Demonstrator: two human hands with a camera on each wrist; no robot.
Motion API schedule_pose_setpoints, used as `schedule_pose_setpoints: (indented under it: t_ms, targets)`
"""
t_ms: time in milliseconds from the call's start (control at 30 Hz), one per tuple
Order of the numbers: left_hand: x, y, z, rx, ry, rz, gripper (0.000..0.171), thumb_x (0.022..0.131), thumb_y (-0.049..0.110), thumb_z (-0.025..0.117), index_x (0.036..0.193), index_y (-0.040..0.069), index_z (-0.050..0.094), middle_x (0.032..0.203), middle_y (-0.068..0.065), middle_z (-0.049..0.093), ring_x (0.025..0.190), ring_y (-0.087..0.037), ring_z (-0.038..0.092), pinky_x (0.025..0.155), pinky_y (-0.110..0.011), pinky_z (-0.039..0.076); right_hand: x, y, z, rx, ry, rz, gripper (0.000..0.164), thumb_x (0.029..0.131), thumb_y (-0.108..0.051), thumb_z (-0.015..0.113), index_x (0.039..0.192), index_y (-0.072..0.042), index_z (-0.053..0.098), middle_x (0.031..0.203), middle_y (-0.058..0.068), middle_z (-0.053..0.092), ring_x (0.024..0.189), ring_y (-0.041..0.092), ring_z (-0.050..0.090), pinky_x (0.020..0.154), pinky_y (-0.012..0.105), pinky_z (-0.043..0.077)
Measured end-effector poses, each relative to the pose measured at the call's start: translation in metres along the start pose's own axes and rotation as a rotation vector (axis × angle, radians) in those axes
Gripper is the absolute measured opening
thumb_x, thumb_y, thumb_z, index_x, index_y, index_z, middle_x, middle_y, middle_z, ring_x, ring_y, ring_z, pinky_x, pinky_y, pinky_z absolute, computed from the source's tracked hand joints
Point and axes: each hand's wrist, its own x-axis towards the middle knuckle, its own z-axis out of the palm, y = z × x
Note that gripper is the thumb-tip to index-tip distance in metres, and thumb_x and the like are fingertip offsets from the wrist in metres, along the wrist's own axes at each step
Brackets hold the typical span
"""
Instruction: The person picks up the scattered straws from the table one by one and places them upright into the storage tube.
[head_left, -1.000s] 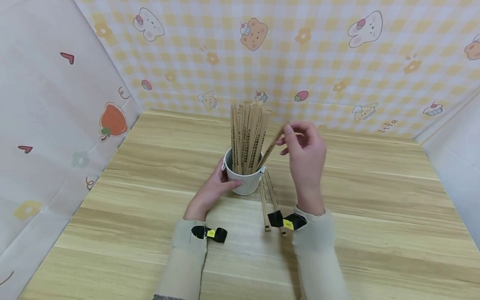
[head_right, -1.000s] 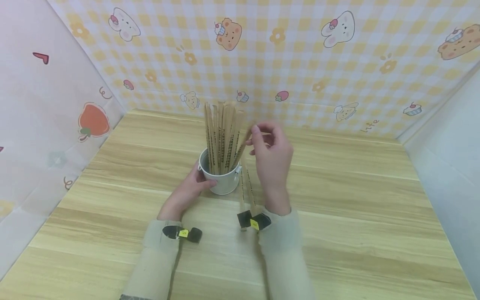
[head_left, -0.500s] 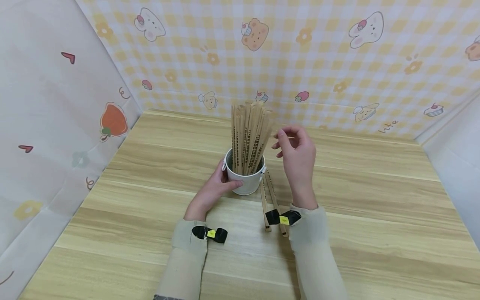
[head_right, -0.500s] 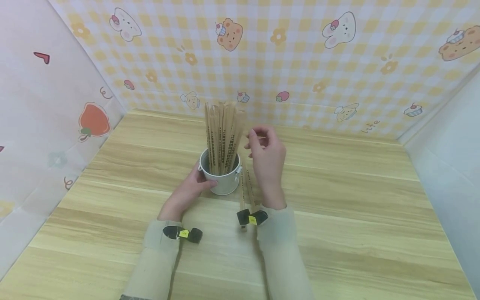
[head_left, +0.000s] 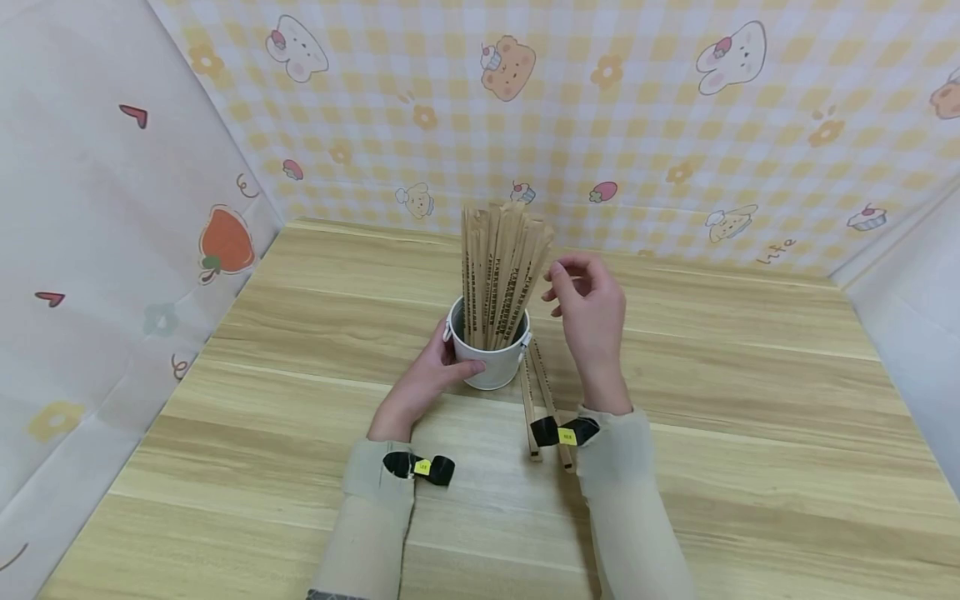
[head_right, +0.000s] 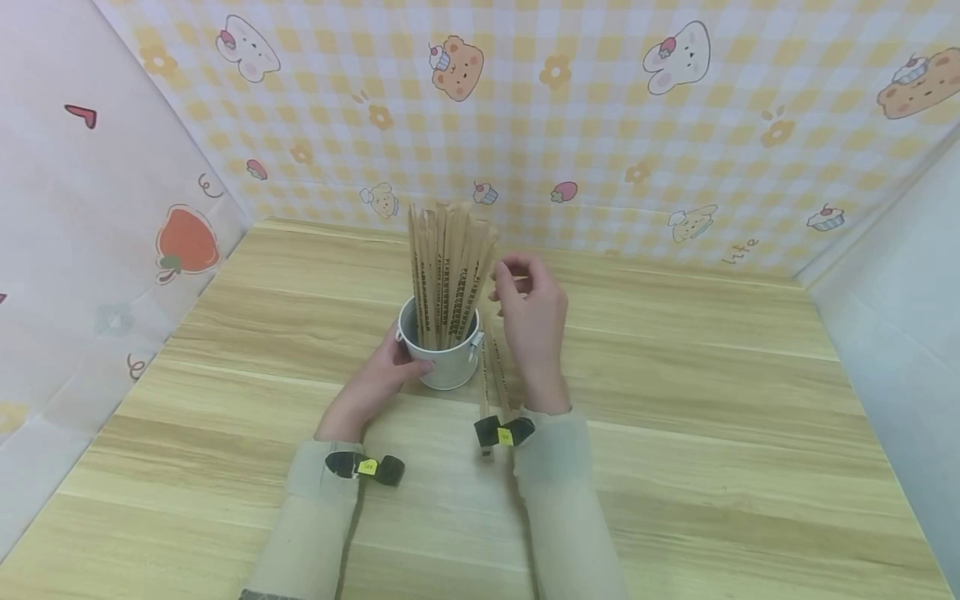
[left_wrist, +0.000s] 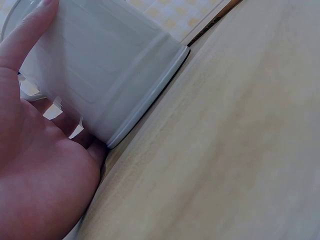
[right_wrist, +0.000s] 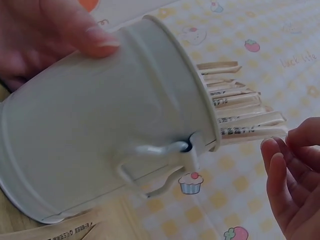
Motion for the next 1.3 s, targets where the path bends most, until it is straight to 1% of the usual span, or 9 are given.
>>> schedule_pose_setpoints:
  t_ms: [233, 367, 533, 700, 867, 1000, 1133, 1200, 1300]
  targets:
    - [0.0, 0.002, 0.0, 0.003, -0.004, -0.002, 0.09, 0.074, 0.018, 0.071, 0.14, 0.038, 0.013, 0.142, 0.002, 0.027, 0.128, -0.017, 0.027, 0.104, -0.035, 0.023, 0.002, 0.014, 0.002, -0.1, -0.05, 0.07, 0.023, 0.088, -0.025, 0.056, 0.098, -0.006, 0.06, 0.088, 0.011, 0.063, 0.063, 0.02, 0.06, 0.05, 0.035, 0.051]
    - [-0.004, 0.013, 0.003, -0.007, -0.003, -0.016, 0.09, 0.075, 0.014, 0.07, 0.142, 0.032, 0.012, 0.143, -0.002, 0.024, 0.129, -0.018, 0.025, 0.105, -0.035, 0.021, 0.004, 0.024, 0.002, -0.178, -0.093, 0.114, 0.023, 0.088, -0.025, 0.055, 0.099, -0.007, 0.061, 0.089, 0.008, 0.063, 0.065, 0.017, 0.061, 0.055, 0.04, 0.052]
    - [-0.007, 0.023, 0.006, -0.011, -0.007, -0.014, 0.091, 0.076, 0.011, 0.069, 0.143, 0.027, 0.009, 0.144, -0.006, 0.022, 0.13, -0.022, 0.024, 0.105, -0.037, 0.02, 0.005, 0.036, 0.0, -0.318, -0.198, 0.198, 0.023, 0.088, -0.025, 0.053, 0.1, -0.007, 0.062, 0.091, 0.006, 0.063, 0.07, 0.02, 0.062, 0.054, 0.034, 0.052]
    - [-0.003, 0.011, 0.002, -0.01, 0.003, -0.022, 0.09, 0.075, 0.014, 0.07, 0.141, 0.035, 0.012, 0.143, 0.0, 0.024, 0.129, -0.018, 0.026, 0.105, -0.035, 0.022, 0.005, 0.053, -0.003, -0.441, -0.316, 0.242, 0.024, 0.088, -0.026, 0.053, 0.102, -0.008, 0.06, 0.093, 0.006, 0.062, 0.071, 0.024, 0.062, 0.055, 0.029, 0.05]
    - [0.0, 0.001, 0.001, 0.003, 0.014, -0.016, 0.089, 0.074, 0.016, 0.071, 0.14, 0.038, 0.014, 0.143, 0.003, 0.025, 0.129, -0.015, 0.025, 0.106, -0.034, 0.019, 0.004, 0.068, -0.001, -0.548, -0.413, 0.255, 0.033, 0.086, -0.028, 0.054, 0.111, -0.008, 0.055, 0.094, 0.003, 0.06, 0.074, 0.019, 0.059, 0.067, 0.032, 0.047]
    - [-0.002, 0.006, 0.002, 0.005, 0.007, -0.017, 0.09, 0.075, 0.015, 0.071, 0.141, 0.033, 0.013, 0.144, -0.001, 0.023, 0.13, -0.018, 0.024, 0.106, -0.036, 0.018, 0.003, 0.077, 0.004, -0.646, -0.476, 0.252, 0.037, 0.086, -0.027, 0.052, 0.115, -0.005, 0.053, 0.095, 0.006, 0.06, 0.08, 0.02, 0.057, 0.073, 0.035, 0.046]
    - [-0.006, 0.02, 0.005, 0.007, -0.003, -0.03, 0.091, 0.076, 0.012, 0.069, 0.143, 0.026, 0.01, 0.145, -0.006, 0.021, 0.131, -0.021, 0.022, 0.106, -0.037, 0.017, 0.002, 0.081, 0.008, -0.741, -0.496, 0.221, 0.035, 0.086, -0.025, 0.05, 0.112, -0.003, 0.056, 0.095, 0.008, 0.06, 0.083, 0.022, 0.054, 0.075, 0.037, 0.045]
    - [-0.006, 0.019, 0.005, 0.009, -0.003, -0.029, 0.09, 0.076, 0.013, 0.07, 0.143, 0.028, 0.011, 0.145, -0.005, 0.021, 0.13, -0.02, 0.022, 0.106, -0.037, 0.018, 0.001, 0.08, 0.01, -0.763, -0.501, 0.217, 0.034, 0.085, -0.024, 0.049, 0.11, -0.002, 0.057, 0.092, 0.009, 0.06, 0.08, 0.023, 0.054, 0.073, 0.037, 0.045]
    - [-0.003, 0.009, 0.002, 0.006, 0.004, -0.023, 0.09, 0.075, 0.016, 0.071, 0.141, 0.035, 0.013, 0.144, 0.001, 0.023, 0.13, -0.016, 0.024, 0.106, -0.035, 0.019, 0.0, 0.079, 0.011, -0.785, -0.5, 0.209, 0.032, 0.085, -0.024, 0.05, 0.107, -0.003, 0.059, 0.089, 0.008, 0.059, 0.077, 0.022, 0.053, 0.07, 0.035, 0.045]
